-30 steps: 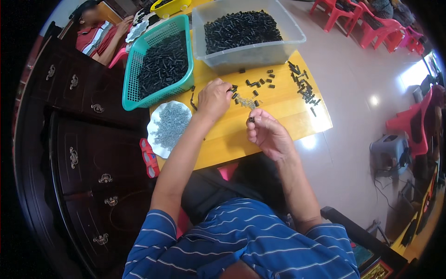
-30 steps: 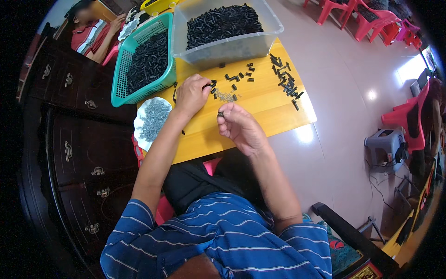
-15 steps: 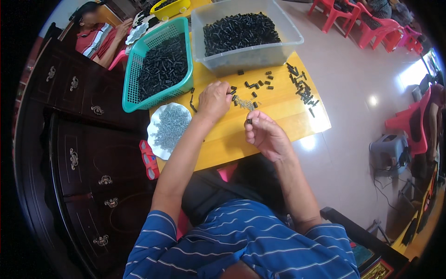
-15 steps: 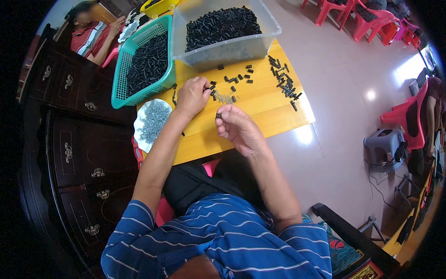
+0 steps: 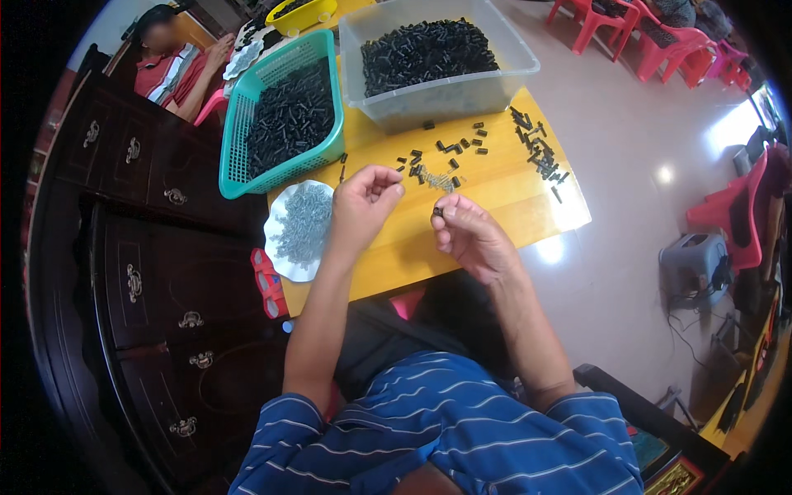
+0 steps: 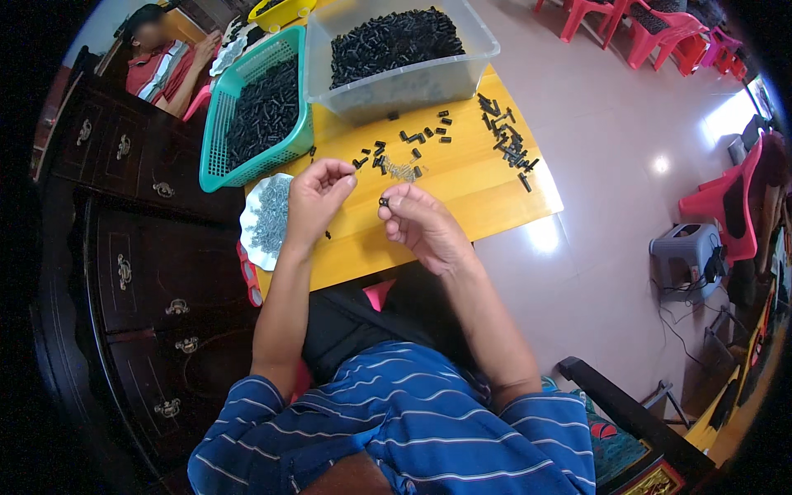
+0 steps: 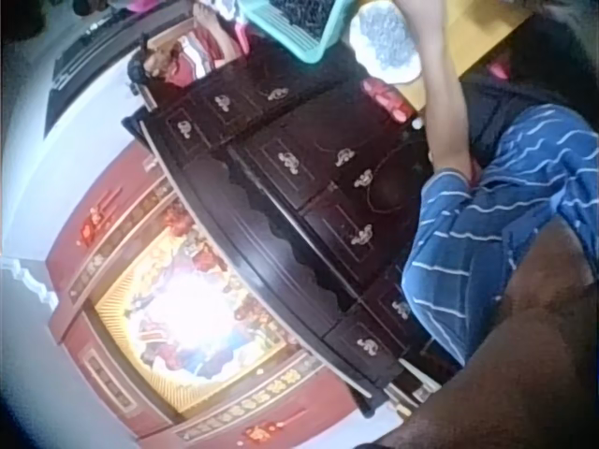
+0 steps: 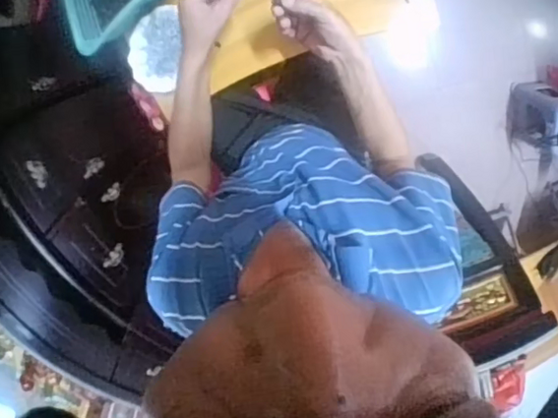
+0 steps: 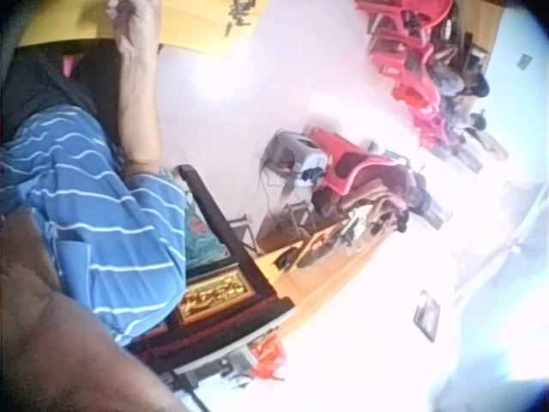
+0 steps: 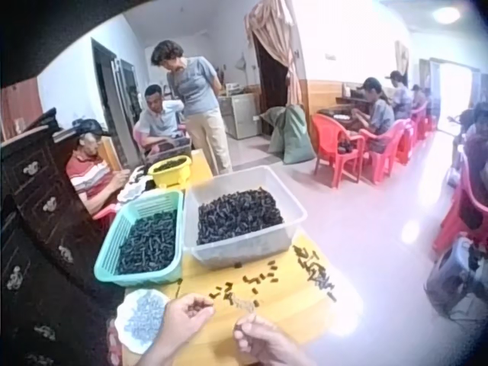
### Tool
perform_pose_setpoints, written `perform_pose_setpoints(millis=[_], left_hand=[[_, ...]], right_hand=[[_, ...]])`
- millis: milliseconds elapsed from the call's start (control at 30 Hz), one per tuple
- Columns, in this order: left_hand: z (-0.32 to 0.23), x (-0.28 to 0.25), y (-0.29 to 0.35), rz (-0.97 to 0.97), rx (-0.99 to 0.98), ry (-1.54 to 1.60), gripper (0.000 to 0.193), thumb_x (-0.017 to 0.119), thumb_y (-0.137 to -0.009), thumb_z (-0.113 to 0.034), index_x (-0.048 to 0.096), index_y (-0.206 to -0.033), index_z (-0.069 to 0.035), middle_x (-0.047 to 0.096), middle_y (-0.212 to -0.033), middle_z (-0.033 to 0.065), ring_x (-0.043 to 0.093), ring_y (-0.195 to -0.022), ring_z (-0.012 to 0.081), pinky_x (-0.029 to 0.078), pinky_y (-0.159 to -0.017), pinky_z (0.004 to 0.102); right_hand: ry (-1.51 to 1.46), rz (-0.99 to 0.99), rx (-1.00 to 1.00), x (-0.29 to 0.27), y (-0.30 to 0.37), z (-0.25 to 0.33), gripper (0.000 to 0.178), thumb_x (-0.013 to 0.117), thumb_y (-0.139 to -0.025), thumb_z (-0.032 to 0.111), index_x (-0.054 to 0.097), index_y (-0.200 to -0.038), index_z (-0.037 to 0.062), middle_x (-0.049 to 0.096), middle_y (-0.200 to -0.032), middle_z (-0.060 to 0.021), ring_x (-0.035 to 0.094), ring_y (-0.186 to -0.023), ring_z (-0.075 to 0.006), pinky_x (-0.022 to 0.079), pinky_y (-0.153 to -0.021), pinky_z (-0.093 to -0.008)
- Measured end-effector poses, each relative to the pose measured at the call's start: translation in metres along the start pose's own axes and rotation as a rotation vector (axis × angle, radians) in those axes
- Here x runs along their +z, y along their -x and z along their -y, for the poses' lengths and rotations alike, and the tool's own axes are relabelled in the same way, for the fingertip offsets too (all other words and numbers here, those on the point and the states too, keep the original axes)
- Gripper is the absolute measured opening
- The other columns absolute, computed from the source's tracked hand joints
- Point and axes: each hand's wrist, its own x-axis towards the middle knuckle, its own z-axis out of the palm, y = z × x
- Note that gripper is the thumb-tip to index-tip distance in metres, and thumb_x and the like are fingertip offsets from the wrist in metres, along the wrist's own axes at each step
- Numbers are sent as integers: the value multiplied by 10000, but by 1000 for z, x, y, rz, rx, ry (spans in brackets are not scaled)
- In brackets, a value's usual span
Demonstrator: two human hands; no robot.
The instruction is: The person assembles small components by picking up metal pins and plastic caps by hand, inserting each pin into a cap, and placing the assembled pieces onto the table.
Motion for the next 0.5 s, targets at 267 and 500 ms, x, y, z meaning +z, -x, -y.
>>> perform_pose_setpoints(millis=[267,500], left_hand=[[-24,-3,38,64,11,48,129,730,-897,-7,725,-1025,7,747,-903,36,686,-794,71,542,-726,230],[-38,-4,44,62,83,-92,129,737,-887,-17,754,-1014,3,775,-880,80,724,-769,118,570,-720,269]], right_hand=[[206,-47,-18,5,1,-6,145,712,-962,138,645,-1070,69,721,-950,-54,630,-761,-89,535,-738,-218],[256,-25,-44,5,0,-11,149,716,-964,145,647,-1069,65,733,-957,-65,652,-795,-90,535,-746,-219]])
